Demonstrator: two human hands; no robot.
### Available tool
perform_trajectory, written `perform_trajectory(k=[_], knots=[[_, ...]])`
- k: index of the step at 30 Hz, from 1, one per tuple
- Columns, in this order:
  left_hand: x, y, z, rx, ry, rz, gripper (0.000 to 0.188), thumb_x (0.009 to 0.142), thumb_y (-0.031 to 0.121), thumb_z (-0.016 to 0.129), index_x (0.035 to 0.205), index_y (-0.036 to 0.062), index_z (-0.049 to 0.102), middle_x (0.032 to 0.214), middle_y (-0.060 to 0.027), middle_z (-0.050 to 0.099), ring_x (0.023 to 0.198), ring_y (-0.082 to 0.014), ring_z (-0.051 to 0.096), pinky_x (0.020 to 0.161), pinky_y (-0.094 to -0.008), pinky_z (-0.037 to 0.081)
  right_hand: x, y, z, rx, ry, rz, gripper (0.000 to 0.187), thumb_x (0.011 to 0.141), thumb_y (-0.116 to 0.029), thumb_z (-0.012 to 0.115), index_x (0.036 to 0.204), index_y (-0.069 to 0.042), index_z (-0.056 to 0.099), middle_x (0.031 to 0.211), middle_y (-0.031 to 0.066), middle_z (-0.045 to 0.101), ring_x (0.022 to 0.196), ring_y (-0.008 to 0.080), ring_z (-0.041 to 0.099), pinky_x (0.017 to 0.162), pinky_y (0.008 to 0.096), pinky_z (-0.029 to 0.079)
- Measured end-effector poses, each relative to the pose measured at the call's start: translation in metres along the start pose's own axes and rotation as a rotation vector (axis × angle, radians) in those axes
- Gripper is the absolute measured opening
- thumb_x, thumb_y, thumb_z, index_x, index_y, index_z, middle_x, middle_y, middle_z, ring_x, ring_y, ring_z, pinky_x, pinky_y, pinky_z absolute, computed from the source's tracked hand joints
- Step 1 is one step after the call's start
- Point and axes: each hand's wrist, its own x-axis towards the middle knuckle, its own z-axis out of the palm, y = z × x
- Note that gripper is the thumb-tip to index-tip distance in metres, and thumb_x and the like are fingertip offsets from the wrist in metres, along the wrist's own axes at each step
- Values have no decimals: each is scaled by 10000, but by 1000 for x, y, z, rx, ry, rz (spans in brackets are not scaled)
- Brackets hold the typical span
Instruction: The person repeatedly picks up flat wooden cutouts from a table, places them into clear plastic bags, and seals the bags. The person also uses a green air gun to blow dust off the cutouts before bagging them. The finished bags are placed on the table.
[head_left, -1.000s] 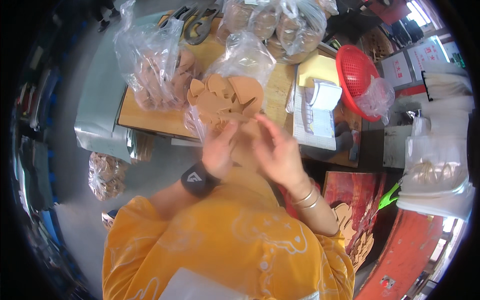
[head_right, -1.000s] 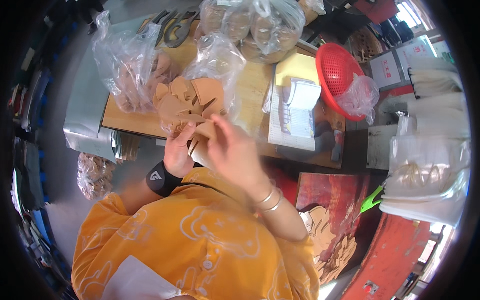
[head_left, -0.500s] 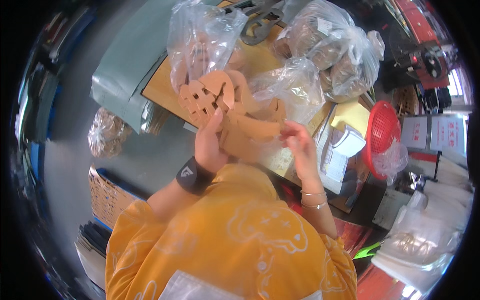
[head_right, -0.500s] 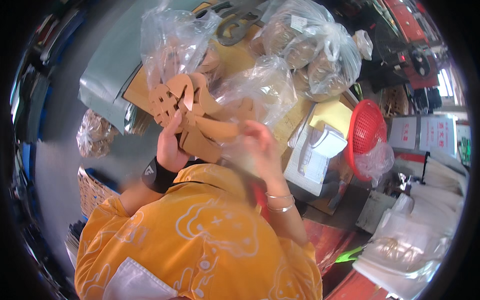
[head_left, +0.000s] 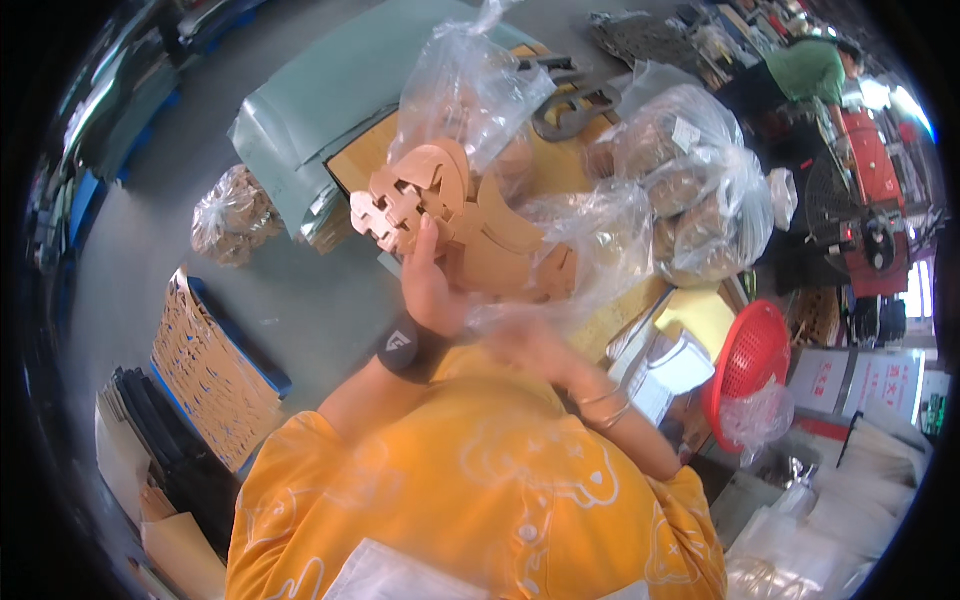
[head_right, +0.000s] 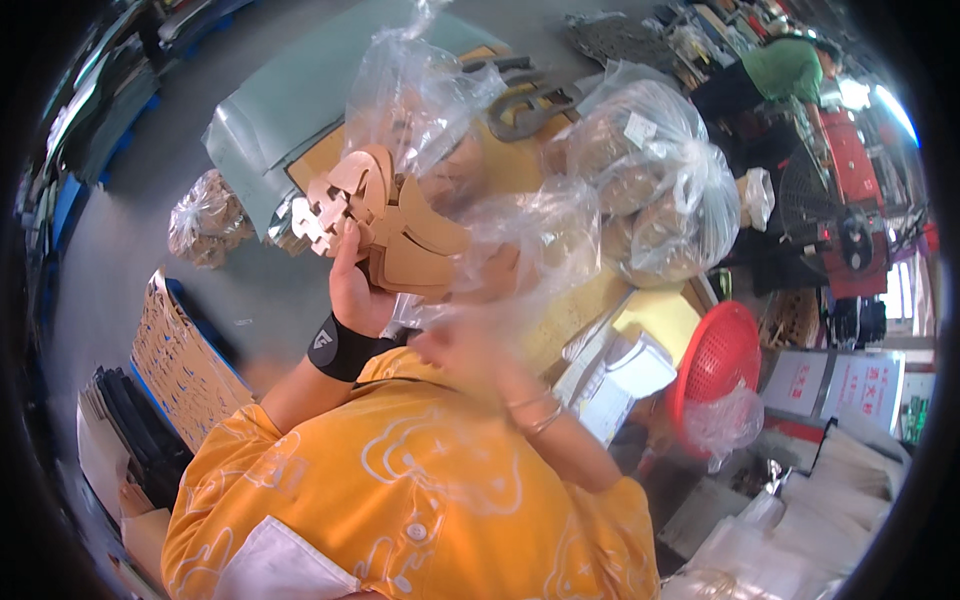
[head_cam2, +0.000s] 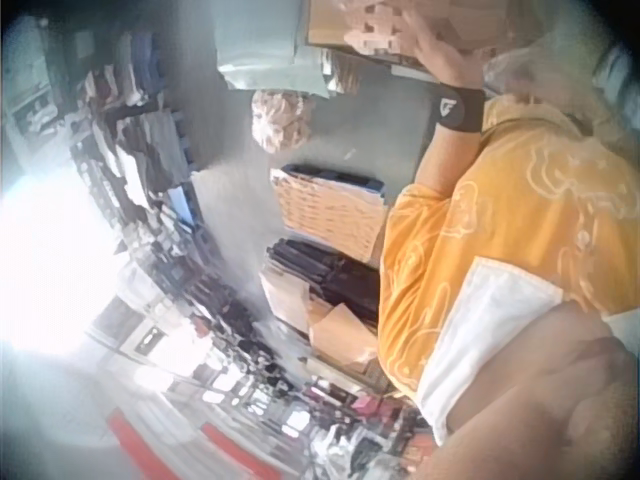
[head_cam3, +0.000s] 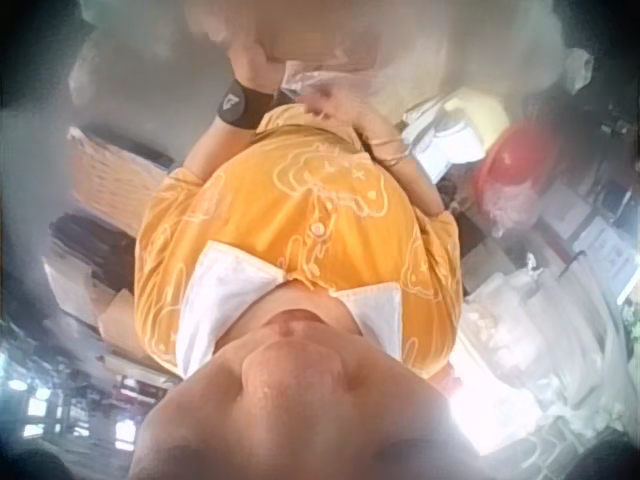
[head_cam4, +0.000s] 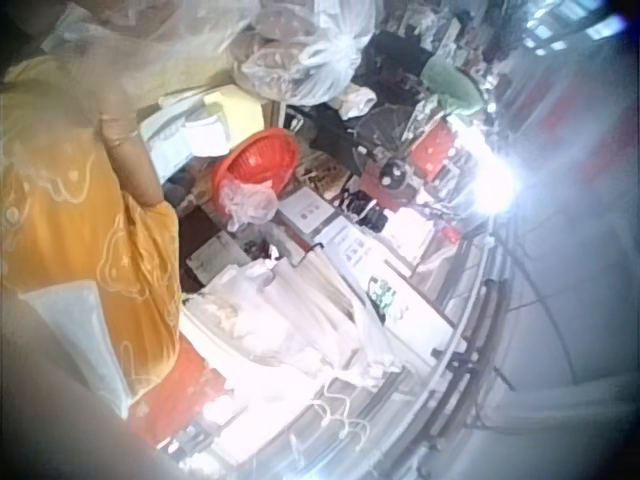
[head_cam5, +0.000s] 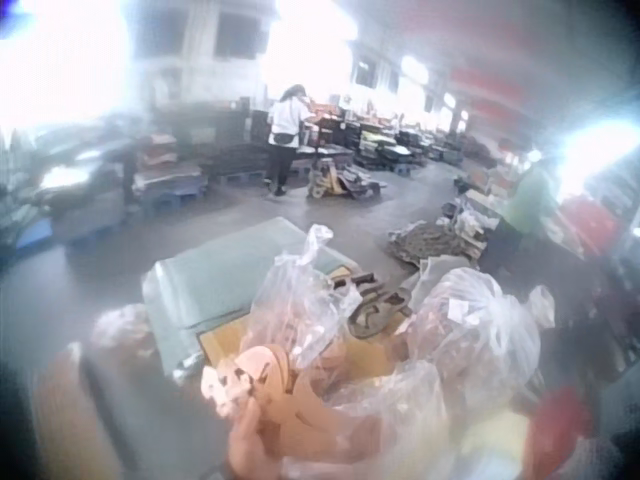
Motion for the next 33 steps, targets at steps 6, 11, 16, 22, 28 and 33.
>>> perform_trajectory(k=[6,11,16,22,28,33], knots=[[-6,-34,20,-209,-212,-45,417,962,375,424,1233,63,477,1178,-74,566,1054,-226,556,900,-374,455,28,15,16,-38,540,-454,386,899,-274,519,1154,14,492,1090,117,560,1013,187,540,835,309,447],[-10,-63,4,991,-56,254,363,960,309,452,1207,45,486,1109,-51,583,967,-194,568,853,-351,463,22,-36,5,1144,608,-413,259,939,-223,461,1086,-28,547,963,40,578,917,172,556,801,296,469],[-63,-33,16,609,-357,-277,329,923,317,533,1048,25,618,965,-25,641,893,-145,592,777,-292,480,-3,-73,-41,943,587,-431,339,850,-100,597,1171,-23,522,1066,46,590,967,154,571,820,291,472],[-44,61,21,919,-502,453,780,738,355,754,1323,-16,394,1312,-88,474,1190,-176,453,1007,-326,340,-40,-93,-81,475,338,-345,503,757,-20,659,1229,-13,485,1070,41,594,993,134,564,825,278,470],[-20,56,0,446,-718,-368,718,724,286,756,1283,-4,412,1212,-84,541,1102,-193,529,959,-336,414,-40,-100,-73,234,75,-422,564,772,-70,657,1291,-7,445,1165,54,572,1017,123,545,858,276,454],[-45,55,-42,259,-244,-320,323,824,155,617,1105,38,509,1063,-75,595,957,-189,591,841,-339,489,-13,-82,-24,664,141,-366,550,819,-177,669,1287,-11,432,1174,39,546,1046,115,505,903,293,428]])
